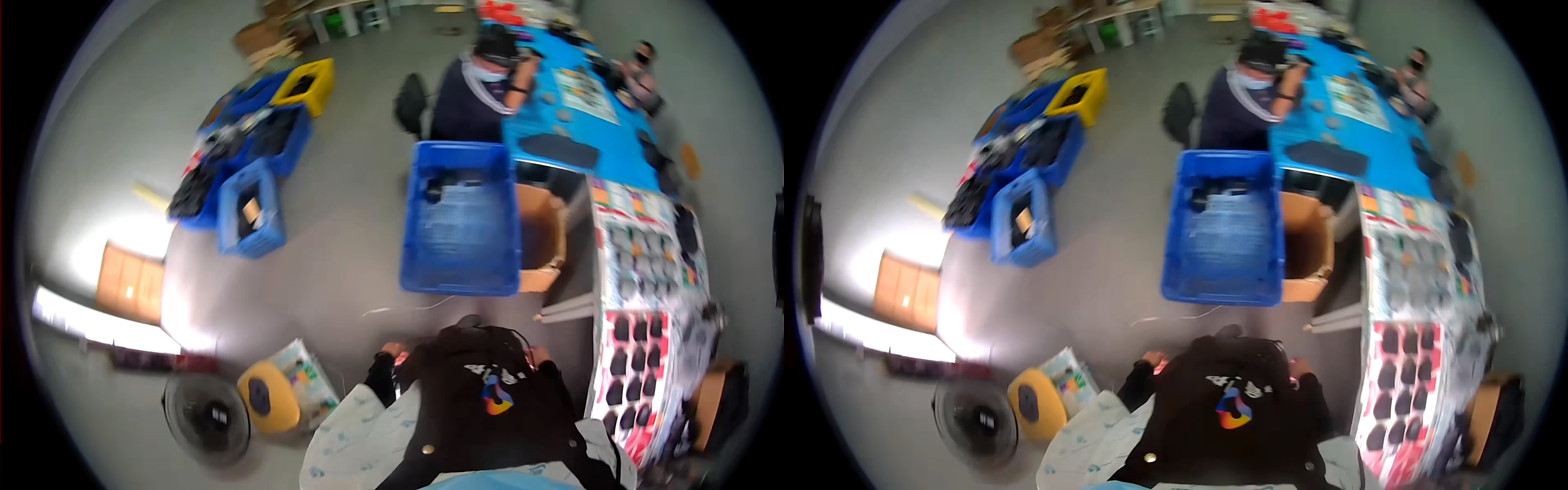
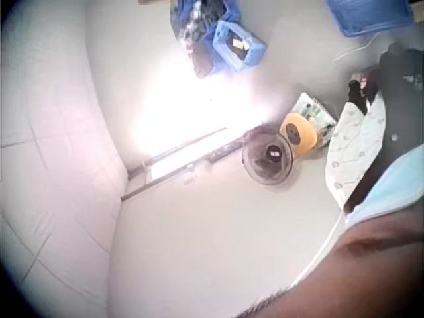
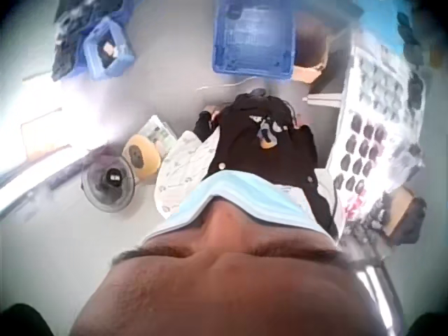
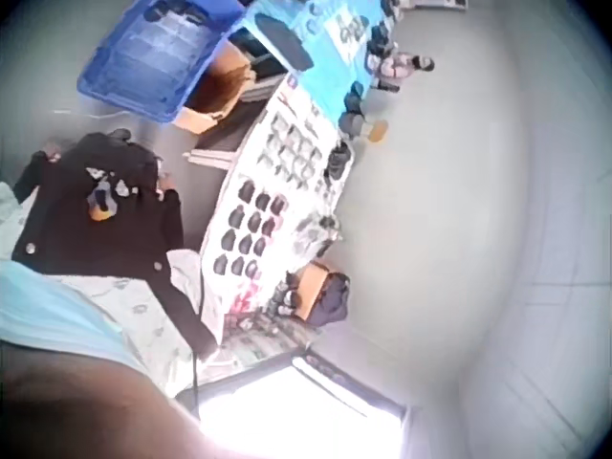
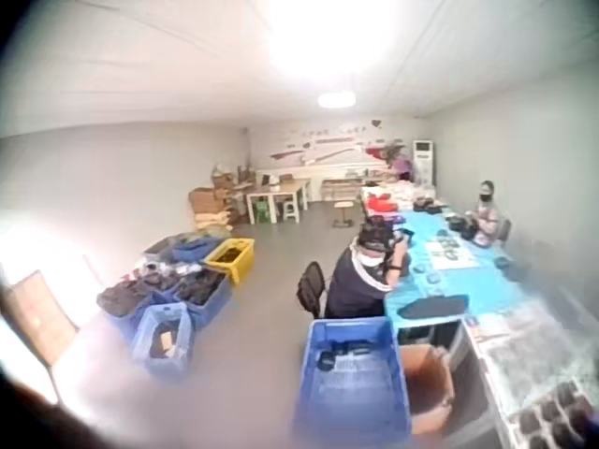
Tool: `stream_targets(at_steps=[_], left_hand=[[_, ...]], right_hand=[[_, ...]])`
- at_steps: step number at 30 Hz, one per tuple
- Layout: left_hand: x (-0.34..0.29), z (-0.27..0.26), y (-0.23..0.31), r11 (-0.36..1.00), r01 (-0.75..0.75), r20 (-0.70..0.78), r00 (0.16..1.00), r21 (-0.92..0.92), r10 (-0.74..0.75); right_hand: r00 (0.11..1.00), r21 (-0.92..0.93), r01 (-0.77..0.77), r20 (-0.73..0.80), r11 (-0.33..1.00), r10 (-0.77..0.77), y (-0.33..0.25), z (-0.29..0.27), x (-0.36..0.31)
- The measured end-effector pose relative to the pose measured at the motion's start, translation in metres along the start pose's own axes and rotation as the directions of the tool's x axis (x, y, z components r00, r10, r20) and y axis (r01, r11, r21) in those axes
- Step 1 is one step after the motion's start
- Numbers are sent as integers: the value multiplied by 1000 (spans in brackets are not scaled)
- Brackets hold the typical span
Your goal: Organizing and inspecting various shoe components like linings and soles in a factory setting.
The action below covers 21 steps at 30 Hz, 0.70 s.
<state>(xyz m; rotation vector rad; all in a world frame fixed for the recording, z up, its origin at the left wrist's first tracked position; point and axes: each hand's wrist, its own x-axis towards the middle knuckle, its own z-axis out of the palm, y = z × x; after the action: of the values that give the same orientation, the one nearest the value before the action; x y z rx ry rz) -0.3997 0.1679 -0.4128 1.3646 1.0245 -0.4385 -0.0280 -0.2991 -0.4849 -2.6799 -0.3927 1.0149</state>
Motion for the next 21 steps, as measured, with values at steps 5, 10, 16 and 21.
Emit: stream_targets(at_steps=[5, 10, 16, 21], left_hand=[[-15, -23, -32, 990, 141, 18, 990, -16, -141], [-18, -15, -12, 955, 210, -58, 972, -210, -226], [-18, -19, 6, 970, 165, -60, 986, 178, -157], [-9, -29, -10, 960, 264, -15, 964, -93, -267]], right_hand=[[982, -76, 97, 171, 992, -83, -101, -15, -75], [994, -27, 89, 60, 996, -87, -86, -10, -84], [918, -244, 382, 210, 892, -336, -44, 20, -73], [938, -240, 338, 172, 910, -302, -58, 12, -67]])
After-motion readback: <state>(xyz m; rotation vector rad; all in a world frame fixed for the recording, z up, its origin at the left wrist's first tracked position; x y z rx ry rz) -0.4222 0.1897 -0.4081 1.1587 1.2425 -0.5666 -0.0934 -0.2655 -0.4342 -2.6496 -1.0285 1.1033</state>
